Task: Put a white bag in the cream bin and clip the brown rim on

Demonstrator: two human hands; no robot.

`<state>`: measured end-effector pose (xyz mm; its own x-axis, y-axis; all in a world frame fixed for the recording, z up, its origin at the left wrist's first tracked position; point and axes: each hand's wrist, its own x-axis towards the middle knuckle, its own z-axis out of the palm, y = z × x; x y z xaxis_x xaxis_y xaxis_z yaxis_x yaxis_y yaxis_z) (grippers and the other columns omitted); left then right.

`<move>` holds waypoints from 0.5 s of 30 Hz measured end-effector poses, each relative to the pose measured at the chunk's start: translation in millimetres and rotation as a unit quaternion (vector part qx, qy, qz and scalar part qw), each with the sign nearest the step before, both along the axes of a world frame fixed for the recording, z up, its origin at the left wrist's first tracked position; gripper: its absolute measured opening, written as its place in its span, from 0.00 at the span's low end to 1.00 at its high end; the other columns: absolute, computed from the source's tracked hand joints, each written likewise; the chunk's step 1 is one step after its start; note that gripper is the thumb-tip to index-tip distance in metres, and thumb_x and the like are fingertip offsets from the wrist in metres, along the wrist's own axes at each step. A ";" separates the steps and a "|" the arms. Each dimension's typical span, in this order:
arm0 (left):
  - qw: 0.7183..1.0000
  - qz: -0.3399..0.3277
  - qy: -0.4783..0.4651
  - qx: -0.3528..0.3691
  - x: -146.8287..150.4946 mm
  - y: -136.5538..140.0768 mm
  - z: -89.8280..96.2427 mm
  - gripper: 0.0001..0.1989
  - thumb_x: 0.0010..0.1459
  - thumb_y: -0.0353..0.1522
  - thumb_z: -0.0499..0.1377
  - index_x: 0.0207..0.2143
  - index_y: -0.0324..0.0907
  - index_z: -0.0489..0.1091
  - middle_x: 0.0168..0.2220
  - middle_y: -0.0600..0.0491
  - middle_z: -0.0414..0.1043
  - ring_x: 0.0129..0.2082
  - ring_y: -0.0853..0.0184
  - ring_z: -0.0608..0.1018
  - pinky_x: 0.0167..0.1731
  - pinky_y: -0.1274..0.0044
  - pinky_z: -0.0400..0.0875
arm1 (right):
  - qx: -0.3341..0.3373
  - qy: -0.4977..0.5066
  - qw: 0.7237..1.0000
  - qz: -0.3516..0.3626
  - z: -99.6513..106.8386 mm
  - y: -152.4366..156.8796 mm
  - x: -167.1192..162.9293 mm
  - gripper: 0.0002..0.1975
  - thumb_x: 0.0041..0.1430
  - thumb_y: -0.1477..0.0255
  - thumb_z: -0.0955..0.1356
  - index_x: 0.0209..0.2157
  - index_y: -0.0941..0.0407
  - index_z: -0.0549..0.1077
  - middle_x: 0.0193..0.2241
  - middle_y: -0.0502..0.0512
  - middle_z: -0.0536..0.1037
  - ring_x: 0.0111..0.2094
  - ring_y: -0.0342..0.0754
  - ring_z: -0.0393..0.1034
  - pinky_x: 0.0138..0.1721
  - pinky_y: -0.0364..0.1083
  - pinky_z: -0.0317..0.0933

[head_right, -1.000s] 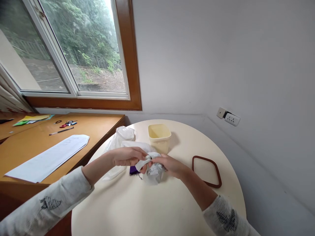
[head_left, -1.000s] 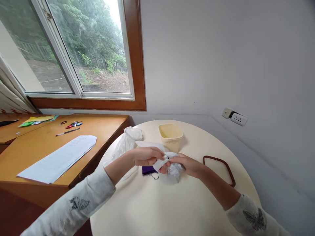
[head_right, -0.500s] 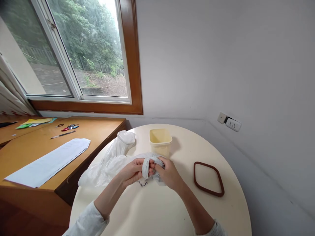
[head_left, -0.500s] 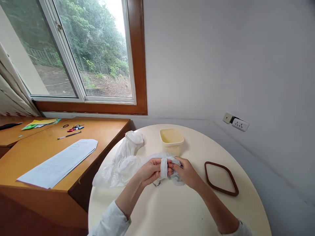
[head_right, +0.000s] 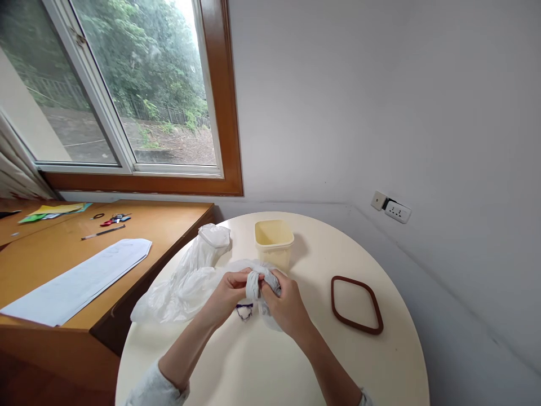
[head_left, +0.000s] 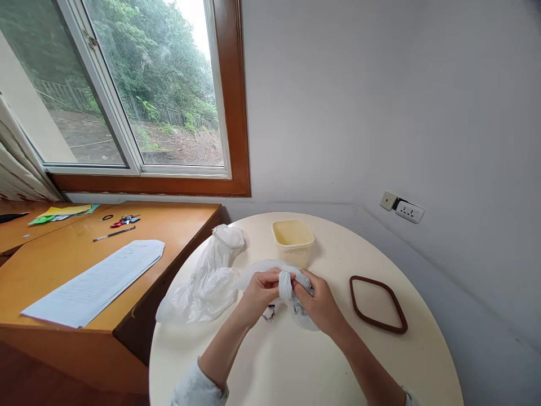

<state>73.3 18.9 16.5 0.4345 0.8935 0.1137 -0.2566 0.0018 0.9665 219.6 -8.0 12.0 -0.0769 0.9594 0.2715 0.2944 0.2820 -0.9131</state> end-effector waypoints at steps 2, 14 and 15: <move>1.000 0.015 0.000 0.028 1.2 -0.6 -0.7 0.10 0.41 0.32 0.67 0.31 0.43 0.78 0.29 0.54 0.61 0.32 0.70 0.66 0.33 0.80 0.63 | 0.012 -0.016 1.000 -0.012 1.9 -1.4 -2.3 0.09 0.56 0.68 0.60 0.26 0.56 0.65 0.22 0.48 0.66 0.26 0.43 0.58 0.28 0.41 0.54; 0.977 0.128 0.076 0.151 3.0 -7.0 -17.3 0.17 0.46 0.31 0.64 0.41 0.49 0.74 0.51 0.50 0.48 0.45 0.64 0.62 0.48 0.72 0.61 | 0.007 0.073 0.997 -0.028 8.5 -8.0 -3.7 0.06 0.52 0.69 0.65 0.33 0.55 0.68 0.27 0.49 0.71 0.29 0.44 0.64 0.30 0.41 0.58; 0.970 0.133 0.108 0.172 1.9 -7.9 -17.1 0.18 0.47 0.31 0.63 0.43 0.50 0.72 0.52 0.50 0.46 0.43 0.65 0.62 0.49 0.71 0.61 | 0.002 0.063 0.998 -0.023 10.6 -7.9 -1.5 0.06 0.52 0.69 0.64 0.32 0.56 0.69 0.26 0.49 0.71 0.28 0.44 0.63 0.28 0.40 0.57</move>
